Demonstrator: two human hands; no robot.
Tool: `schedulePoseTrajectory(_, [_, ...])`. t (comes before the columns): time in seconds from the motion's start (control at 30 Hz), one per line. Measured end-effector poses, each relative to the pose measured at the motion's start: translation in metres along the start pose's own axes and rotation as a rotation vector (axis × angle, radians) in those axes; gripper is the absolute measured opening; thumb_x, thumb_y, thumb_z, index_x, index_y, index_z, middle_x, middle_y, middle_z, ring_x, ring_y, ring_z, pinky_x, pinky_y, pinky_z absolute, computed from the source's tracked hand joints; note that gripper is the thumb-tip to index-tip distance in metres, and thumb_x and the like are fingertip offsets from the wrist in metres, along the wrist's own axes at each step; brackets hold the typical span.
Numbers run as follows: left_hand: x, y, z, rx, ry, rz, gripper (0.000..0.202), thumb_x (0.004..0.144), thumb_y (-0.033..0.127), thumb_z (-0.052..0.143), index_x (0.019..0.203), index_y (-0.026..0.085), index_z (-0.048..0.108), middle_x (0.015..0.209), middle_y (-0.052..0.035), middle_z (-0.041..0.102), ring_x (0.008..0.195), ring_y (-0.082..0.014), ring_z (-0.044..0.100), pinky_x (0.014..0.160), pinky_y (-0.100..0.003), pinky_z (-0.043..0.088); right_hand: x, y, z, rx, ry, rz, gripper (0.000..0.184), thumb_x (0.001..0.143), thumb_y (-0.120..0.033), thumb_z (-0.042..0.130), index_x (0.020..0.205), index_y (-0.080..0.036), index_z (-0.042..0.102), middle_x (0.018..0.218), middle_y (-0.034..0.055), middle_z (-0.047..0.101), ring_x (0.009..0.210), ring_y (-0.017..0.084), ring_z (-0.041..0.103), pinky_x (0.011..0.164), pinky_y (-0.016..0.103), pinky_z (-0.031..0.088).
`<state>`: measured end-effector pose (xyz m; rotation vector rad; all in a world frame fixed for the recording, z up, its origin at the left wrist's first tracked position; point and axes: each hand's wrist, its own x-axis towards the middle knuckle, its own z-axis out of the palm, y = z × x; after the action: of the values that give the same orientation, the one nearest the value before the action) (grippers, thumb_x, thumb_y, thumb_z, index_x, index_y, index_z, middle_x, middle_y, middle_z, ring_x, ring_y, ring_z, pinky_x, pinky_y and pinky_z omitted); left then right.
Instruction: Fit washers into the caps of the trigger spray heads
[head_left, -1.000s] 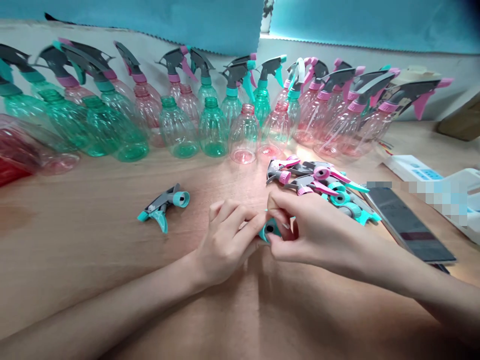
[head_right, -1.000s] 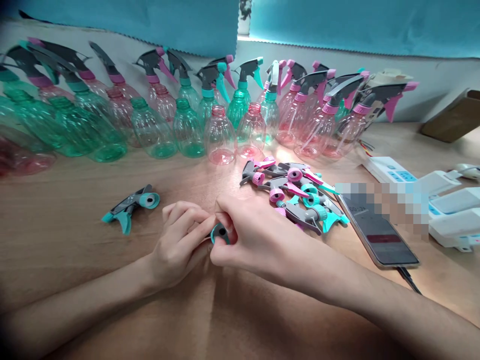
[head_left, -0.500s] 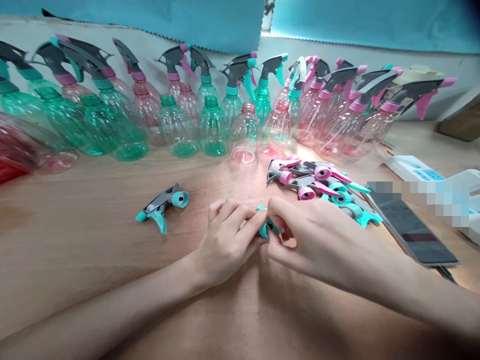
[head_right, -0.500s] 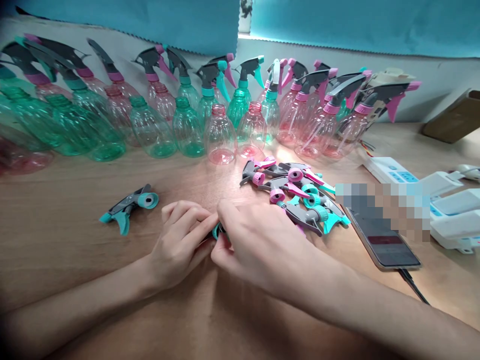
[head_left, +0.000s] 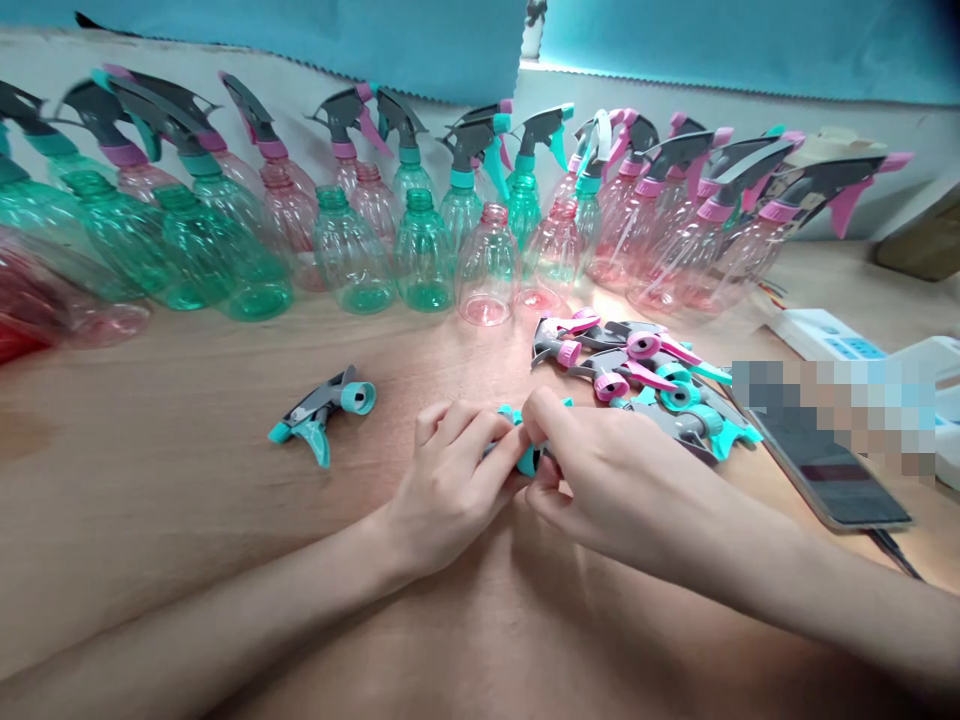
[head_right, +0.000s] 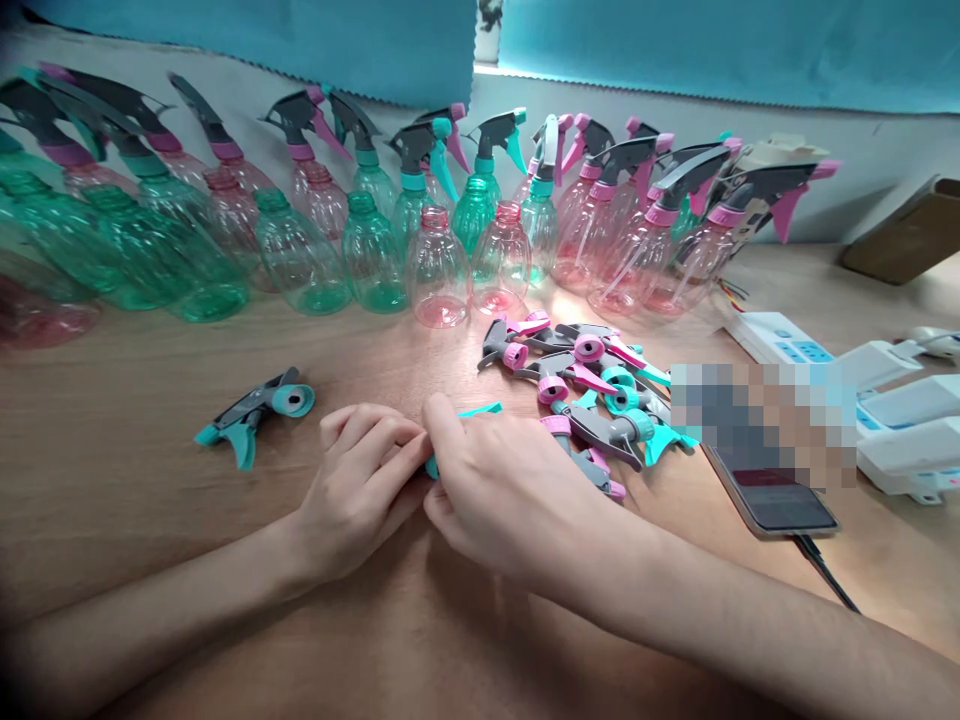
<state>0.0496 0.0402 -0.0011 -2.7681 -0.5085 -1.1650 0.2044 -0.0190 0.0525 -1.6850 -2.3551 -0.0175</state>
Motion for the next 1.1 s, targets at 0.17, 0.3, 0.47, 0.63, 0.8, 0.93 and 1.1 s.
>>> schedulePoseTrajectory(0.17, [0.001,-0.001,-0.001,-0.055,-0.036,-0.038,0.025,0.097,0.028,0.045,0.093,0.01,0.062,0.078,-0.006,0.064,0.078,-0.0197,0.052,0.073,-0.035,0.032,-0.003,0.014,-0.013,0.139,-0.148,-0.014,0.012,0.078,-0.01,0.042,0.078,-0.021,0.037,0.06,-0.0057,0.04,0.046,0.008,0.033,0.044,0.024,0.017])
schedulePoseTrajectory(0.3, [0.001,-0.003,-0.001,-0.153,-0.062,-0.135,0.022,0.094,0.029,0.05,0.103,0.012,0.062,0.084,-0.0058,0.063,0.08,-0.0195,0.052,0.075,-0.034,0.031,-0.004,0.032,-0.031,0.305,-0.262,-0.033,0.015,0.089,-0.014,0.041,0.079,-0.023,0.035,0.065,-0.0057,0.044,0.051,0.008,0.038,0.044,0.02,0.024])
schedulePoseTrajectory(0.47, [0.0,-0.007,-0.002,-0.244,-0.093,-0.219,0.02,0.09,0.02,0.059,0.11,0.016,0.06,0.09,-0.0041,0.062,0.083,-0.019,0.051,0.077,-0.033,0.03,0.001,0.042,-0.043,0.4,-0.178,0.031,0.022,0.091,-0.024,0.052,0.078,-0.025,0.034,0.058,-0.0097,0.043,0.049,0.007,0.038,0.043,0.02,0.026])
schedulePoseTrajectory(0.63, [0.0,-0.006,-0.001,-0.269,-0.073,-0.198,0.02,0.09,0.022,0.058,0.11,0.016,0.06,0.09,-0.0035,0.062,0.084,-0.0187,0.051,0.077,-0.033,0.03,0.007,0.033,-0.037,0.472,-0.059,0.002,0.029,0.084,-0.02,0.063,0.074,-0.024,0.035,0.055,-0.011,0.042,0.05,0.007,0.038,0.045,0.02,0.027])
schedulePoseTrajectory(0.8, [-0.002,-0.007,-0.001,-0.275,-0.071,-0.179,0.025,0.093,0.029,0.053,0.113,0.013,0.058,0.091,-0.0054,0.063,0.084,-0.0189,0.052,0.075,-0.033,0.032,0.01,0.031,-0.025,0.44,0.065,-0.01,0.03,0.078,-0.021,0.07,0.07,-0.021,0.041,0.061,-0.0091,0.051,0.052,0.006,0.045,0.047,0.02,0.031])
schedulePoseTrajectory(0.93, [-0.001,-0.006,-0.002,-0.285,-0.09,-0.183,0.029,0.093,0.032,0.053,0.113,0.012,0.058,0.09,-0.0061,0.062,0.085,-0.0192,0.051,0.076,-0.033,0.033,0.012,0.037,-0.024,0.48,0.095,-0.009,0.027,0.076,-0.024,0.071,0.071,-0.021,0.045,0.066,-0.0074,0.054,0.056,0.007,0.049,0.052,0.021,0.038])
schedulePoseTrajectory(1.1, [-0.001,-0.006,-0.002,-0.288,-0.108,-0.196,0.024,0.092,0.03,0.056,0.11,0.014,0.057,0.092,-0.0054,0.061,0.084,-0.0184,0.051,0.076,-0.032,0.033,0.011,0.04,-0.033,0.59,0.084,0.023,0.015,0.079,-0.024,0.066,0.079,-0.02,0.052,0.074,-0.0047,0.06,0.064,0.01,0.056,0.055,0.023,0.045])
